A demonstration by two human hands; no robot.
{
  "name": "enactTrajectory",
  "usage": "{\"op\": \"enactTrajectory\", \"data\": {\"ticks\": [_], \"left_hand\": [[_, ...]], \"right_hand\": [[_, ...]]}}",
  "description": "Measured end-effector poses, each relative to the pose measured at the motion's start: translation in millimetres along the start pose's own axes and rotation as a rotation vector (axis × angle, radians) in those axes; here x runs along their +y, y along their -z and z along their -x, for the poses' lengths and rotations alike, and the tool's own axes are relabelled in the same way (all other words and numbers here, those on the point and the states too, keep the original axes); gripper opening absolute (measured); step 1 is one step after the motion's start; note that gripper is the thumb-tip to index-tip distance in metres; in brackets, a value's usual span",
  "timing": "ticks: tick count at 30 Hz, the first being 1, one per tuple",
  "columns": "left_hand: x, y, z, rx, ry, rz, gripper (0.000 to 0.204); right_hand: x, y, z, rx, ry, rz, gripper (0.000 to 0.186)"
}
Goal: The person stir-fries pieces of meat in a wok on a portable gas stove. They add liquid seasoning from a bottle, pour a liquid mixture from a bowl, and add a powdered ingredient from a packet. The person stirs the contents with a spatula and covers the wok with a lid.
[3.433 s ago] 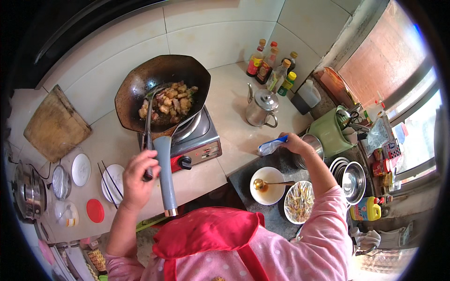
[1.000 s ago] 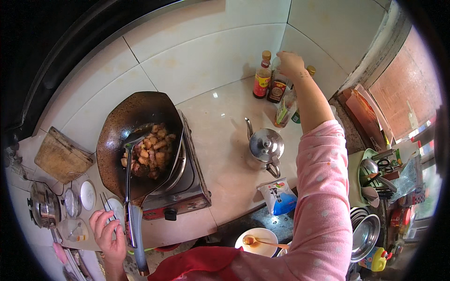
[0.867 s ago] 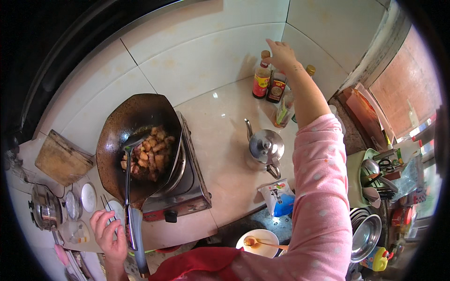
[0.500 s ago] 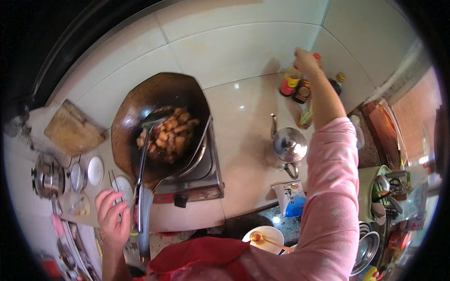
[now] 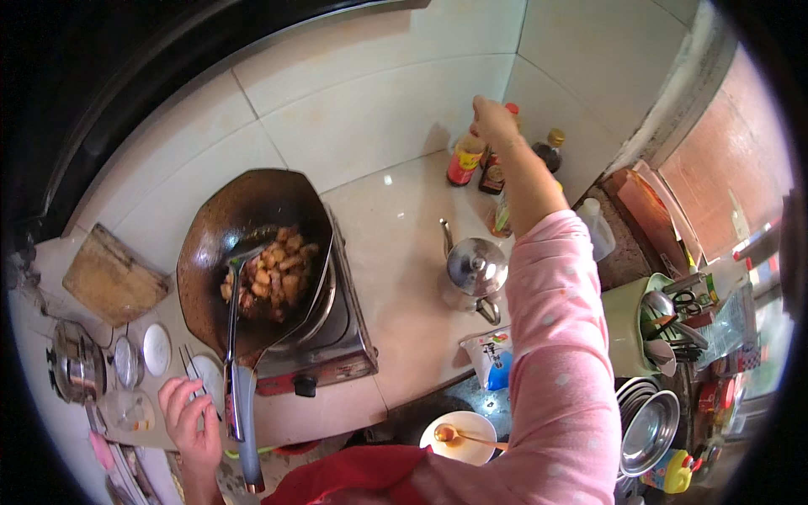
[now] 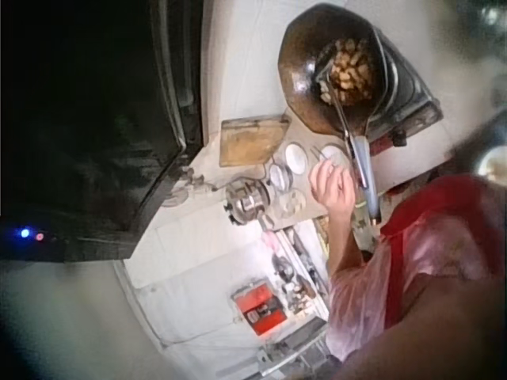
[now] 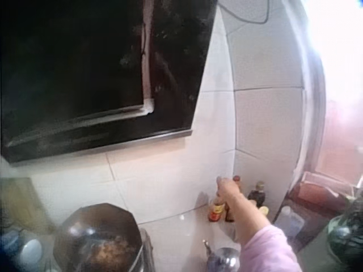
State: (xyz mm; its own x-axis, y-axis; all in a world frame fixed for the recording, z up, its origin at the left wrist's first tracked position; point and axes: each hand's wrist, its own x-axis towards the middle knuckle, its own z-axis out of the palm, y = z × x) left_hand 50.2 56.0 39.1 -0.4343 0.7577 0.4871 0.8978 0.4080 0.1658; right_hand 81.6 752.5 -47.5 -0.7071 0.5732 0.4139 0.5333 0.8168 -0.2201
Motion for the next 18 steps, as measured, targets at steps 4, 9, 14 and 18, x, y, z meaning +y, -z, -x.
{"op": "enactTrajectory", "data": {"ticks": [4, 9, 14, 18], "left_hand": [[3.6, 0.5, -2.6, -0.015, -0.006, 0.015, 0.014], [6.3, -1.8, -9.2, -0.014, 0.002, 0.016, 0.013], [3.8, -7.1, -9.0, -0.003, -0.009, 0.026, 0.014], [0.6, -9.2, -10.0, -0.012, -0.016, 0.042, 0.014]], "right_hand": [[-13.4, -10.2, 10.5, 0.065, -0.115, 0.02, 0.032], [-11.5, 9.4, 4.3, 0.068, -0.128, 0.083, 0.037], [44.6, 64.9, 7.6, 0.221, -0.298, 0.094, 0.035], [95.3, 94.4, 33.9, 0.116, -0.5, 0.109, 0.039]]}}
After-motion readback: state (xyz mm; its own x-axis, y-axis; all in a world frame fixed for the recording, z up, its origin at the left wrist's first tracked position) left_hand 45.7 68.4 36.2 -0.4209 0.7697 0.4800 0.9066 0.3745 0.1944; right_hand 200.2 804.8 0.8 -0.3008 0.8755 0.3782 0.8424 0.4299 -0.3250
